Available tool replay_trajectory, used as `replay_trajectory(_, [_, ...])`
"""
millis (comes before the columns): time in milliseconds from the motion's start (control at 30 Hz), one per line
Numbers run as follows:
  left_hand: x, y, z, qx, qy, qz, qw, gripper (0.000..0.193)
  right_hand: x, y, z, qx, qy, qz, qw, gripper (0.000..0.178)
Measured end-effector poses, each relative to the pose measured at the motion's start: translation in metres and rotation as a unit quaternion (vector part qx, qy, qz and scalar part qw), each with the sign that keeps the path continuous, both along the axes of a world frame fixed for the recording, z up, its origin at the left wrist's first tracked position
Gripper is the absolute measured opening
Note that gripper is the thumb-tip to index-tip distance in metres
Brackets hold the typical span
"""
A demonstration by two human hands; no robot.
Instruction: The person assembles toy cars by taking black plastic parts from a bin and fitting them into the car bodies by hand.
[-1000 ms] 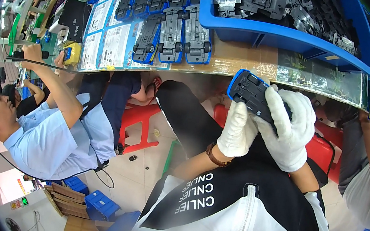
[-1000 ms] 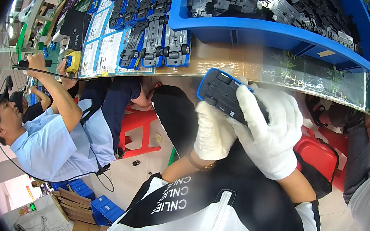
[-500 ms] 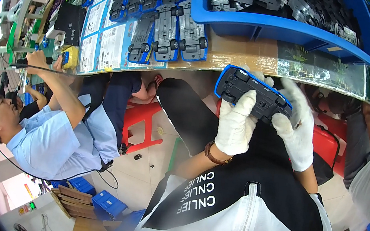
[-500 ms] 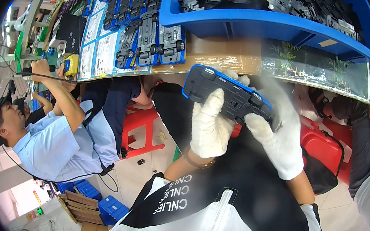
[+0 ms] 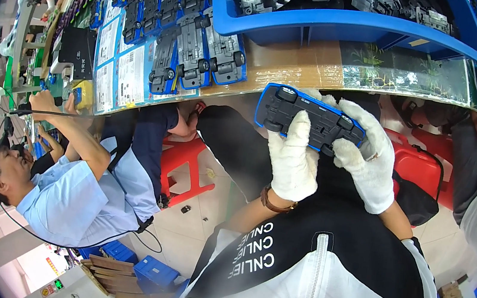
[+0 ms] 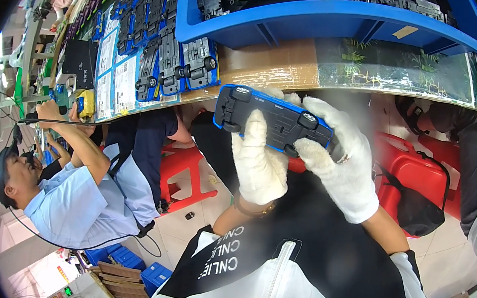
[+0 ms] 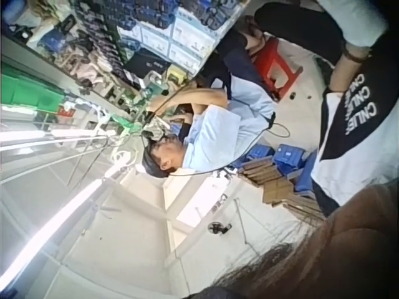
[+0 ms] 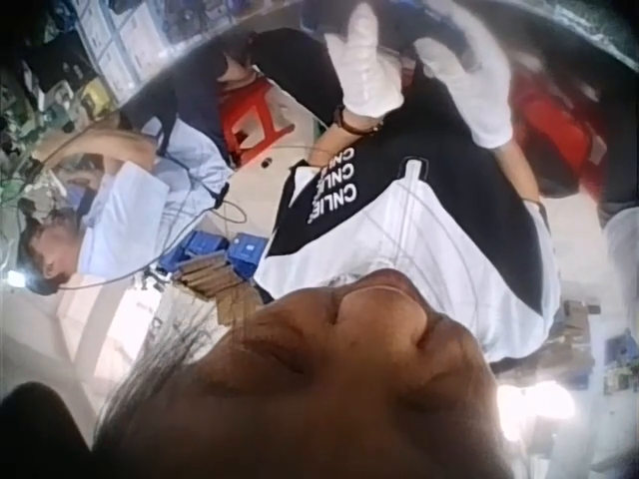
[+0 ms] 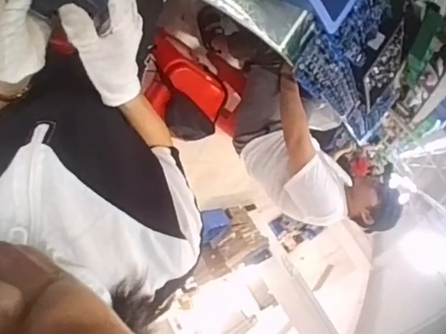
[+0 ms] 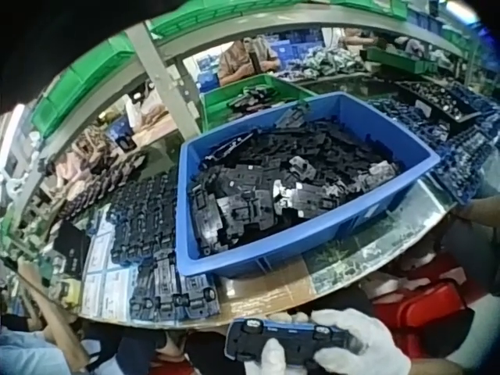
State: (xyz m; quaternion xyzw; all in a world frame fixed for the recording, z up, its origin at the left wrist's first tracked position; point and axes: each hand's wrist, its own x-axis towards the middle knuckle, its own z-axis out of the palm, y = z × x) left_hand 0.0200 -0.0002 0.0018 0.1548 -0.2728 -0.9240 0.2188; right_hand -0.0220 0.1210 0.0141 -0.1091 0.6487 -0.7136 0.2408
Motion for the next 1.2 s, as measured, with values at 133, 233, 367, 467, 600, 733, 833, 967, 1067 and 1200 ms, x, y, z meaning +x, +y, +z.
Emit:
replay_trajectory(133, [-0.001, 0.002, -0.001, -0.026, -0.003, 0.020, 0.999, 0.035, -0.001, 0.000, 0.000, 0.022, 0.032, -0.015, 0.999, 0.058])
replay_trajectory(233, [-0.006, 0.000, -0.003, -0.009, -0.006, 0.005, 1.000, 0.036, -0.004, 0.002, -0.004, -0.012, 0.020, -0.002, 1.000, 0.055])
replay_trajectory(367, [-0.009, -0.004, -0.004, -0.035, 0.001, -0.030, 0.999, 0.040, -0.006, 0.003, -0.008, 0.013, 0.066, -0.009, 0.998, 0.054])
replay_trajectory(467, [-0.001, -0.012, 0.006, -0.066, 0.010, -0.019, 0.998, 0.042, -0.002, -0.003, -0.005, -0.015, 0.084, 0.011, 0.996, 0.053])
replay_trajectory(600, [0.011, -0.028, -0.009, -0.102, -0.057, -0.073, 0.990, 0.045, 0.004, -0.014, -0.011, 0.025, 0.134, 0.002, 0.991, 0.053])
replay_trajectory(733, [0.032, -0.042, 0.002, -0.123, -0.089, -0.045, 0.987, 0.054, 0.002, -0.019, -0.013, 0.017, 0.210, 0.039, 0.977, 0.061])
replay_trajectory(833, [0.031, -0.109, 0.030, -0.241, -0.162, 0.145, 0.946, 0.043, -0.012, -0.014, -0.011, 0.028, 0.290, 0.043, 0.956, 0.063])
replay_trajectory(967, [0.022, -0.254, 0.041, -0.387, -0.214, 0.239, 0.865, 0.040, -0.026, 0.010, -0.012, 0.076, 0.199, -0.063, 0.975, 0.041])
replay_trajectory(1067, [-0.008, -0.362, 0.029, -0.382, -0.237, 0.289, 0.845, 0.042, -0.034, 0.039, -0.021, 0.094, 0.159, -0.129, 0.974, 0.033])
replay_trajectory(1200, [-0.061, -0.453, 0.004, -0.403, -0.300, 0.256, 0.826, 0.046, -0.035, 0.075, -0.025, 0.157, 0.203, -0.193, 0.947, 0.025])
